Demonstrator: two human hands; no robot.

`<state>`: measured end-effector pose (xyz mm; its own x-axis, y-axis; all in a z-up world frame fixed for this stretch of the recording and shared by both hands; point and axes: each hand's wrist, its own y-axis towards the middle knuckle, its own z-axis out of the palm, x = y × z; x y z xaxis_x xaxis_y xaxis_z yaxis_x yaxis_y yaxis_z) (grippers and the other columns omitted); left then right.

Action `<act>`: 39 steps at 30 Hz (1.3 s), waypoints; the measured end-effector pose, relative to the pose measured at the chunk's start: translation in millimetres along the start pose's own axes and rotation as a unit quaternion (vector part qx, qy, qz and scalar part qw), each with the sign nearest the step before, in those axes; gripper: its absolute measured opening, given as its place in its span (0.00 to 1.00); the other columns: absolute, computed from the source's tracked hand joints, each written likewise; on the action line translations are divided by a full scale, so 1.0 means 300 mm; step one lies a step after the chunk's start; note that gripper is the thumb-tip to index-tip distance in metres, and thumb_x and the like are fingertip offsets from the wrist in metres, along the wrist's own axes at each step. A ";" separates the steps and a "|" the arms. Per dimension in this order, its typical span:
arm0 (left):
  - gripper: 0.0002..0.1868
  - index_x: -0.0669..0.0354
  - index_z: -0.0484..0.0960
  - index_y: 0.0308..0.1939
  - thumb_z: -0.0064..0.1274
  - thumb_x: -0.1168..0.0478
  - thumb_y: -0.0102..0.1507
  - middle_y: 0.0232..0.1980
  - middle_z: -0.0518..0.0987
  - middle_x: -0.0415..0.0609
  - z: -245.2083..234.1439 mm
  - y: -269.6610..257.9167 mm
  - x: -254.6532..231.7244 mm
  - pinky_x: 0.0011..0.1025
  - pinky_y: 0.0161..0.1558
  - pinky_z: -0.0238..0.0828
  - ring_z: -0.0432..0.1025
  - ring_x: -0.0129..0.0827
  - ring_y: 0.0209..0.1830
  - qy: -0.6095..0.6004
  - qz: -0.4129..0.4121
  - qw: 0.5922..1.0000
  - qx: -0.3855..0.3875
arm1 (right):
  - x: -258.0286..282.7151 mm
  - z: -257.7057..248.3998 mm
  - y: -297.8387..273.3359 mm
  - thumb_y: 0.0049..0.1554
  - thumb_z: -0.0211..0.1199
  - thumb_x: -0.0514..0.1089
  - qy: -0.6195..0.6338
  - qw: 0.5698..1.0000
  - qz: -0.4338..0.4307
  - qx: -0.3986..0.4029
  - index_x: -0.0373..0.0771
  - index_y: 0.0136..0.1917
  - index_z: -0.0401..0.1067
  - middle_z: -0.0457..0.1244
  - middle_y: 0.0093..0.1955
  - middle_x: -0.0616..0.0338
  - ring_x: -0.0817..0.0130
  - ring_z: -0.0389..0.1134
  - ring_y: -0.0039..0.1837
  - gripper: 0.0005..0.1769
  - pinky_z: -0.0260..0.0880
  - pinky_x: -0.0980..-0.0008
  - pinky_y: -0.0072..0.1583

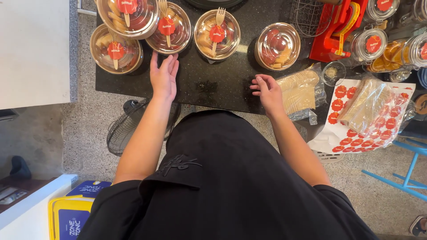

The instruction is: Applying labels to seal plastic food containers with wooden forks.

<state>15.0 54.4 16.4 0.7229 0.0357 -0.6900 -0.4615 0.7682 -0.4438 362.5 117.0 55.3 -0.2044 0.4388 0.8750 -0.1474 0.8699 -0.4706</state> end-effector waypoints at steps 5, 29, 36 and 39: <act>0.41 0.57 0.49 0.79 0.53 0.67 0.67 0.69 0.71 0.58 0.004 0.022 0.008 0.36 0.70 0.67 0.70 0.44 0.70 -0.012 0.001 1.000 -0.003 | -0.001 0.005 -0.004 0.66 0.56 0.49 -0.004 1.000 0.007 0.006 0.34 0.63 0.70 0.68 0.56 0.54 0.70 0.72 0.55 0.18 0.73 0.70 0.53; 0.42 0.57 0.48 0.78 0.55 0.68 0.65 0.70 0.69 0.62 0.045 0.104 -0.003 0.38 0.71 0.67 0.69 0.46 0.71 -0.042 -0.006 0.999 0.025 | 0.012 0.082 -0.010 0.65 0.57 0.48 -0.040 0.999 0.008 0.021 0.35 0.62 0.70 0.69 0.56 0.54 0.70 0.72 0.55 0.18 0.73 0.70 0.54; 0.30 0.65 0.66 0.69 0.59 0.62 0.66 0.61 0.78 0.63 0.042 -0.014 -0.098 0.38 0.52 0.77 0.79 0.47 0.53 0.273 -0.011 0.961 -0.052 | 0.085 0.175 -0.073 0.62 0.67 0.45 -0.241 0.944 -0.224 -0.005 0.38 0.65 0.70 0.69 0.57 0.55 0.67 0.72 0.57 0.20 0.73 0.69 0.55; 0.37 0.60 0.65 0.71 0.70 0.59 0.64 0.60 0.74 0.55 -0.145 -0.096 -0.156 0.34 0.55 0.74 0.73 0.35 0.54 0.428 0.234 0.869 -0.080 | 0.334 0.328 -0.100 0.58 0.72 0.46 -0.286 0.891 -0.346 0.068 0.39 0.70 0.65 0.66 0.62 0.51 0.60 0.71 0.63 0.30 0.73 0.66 0.56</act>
<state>-28.0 2.7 36.6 -0.1794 -0.2204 -0.9588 -0.7169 0.6967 -0.0260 251.2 112.8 145.9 -0.4726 -0.4119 0.7791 -0.5378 0.8352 0.1153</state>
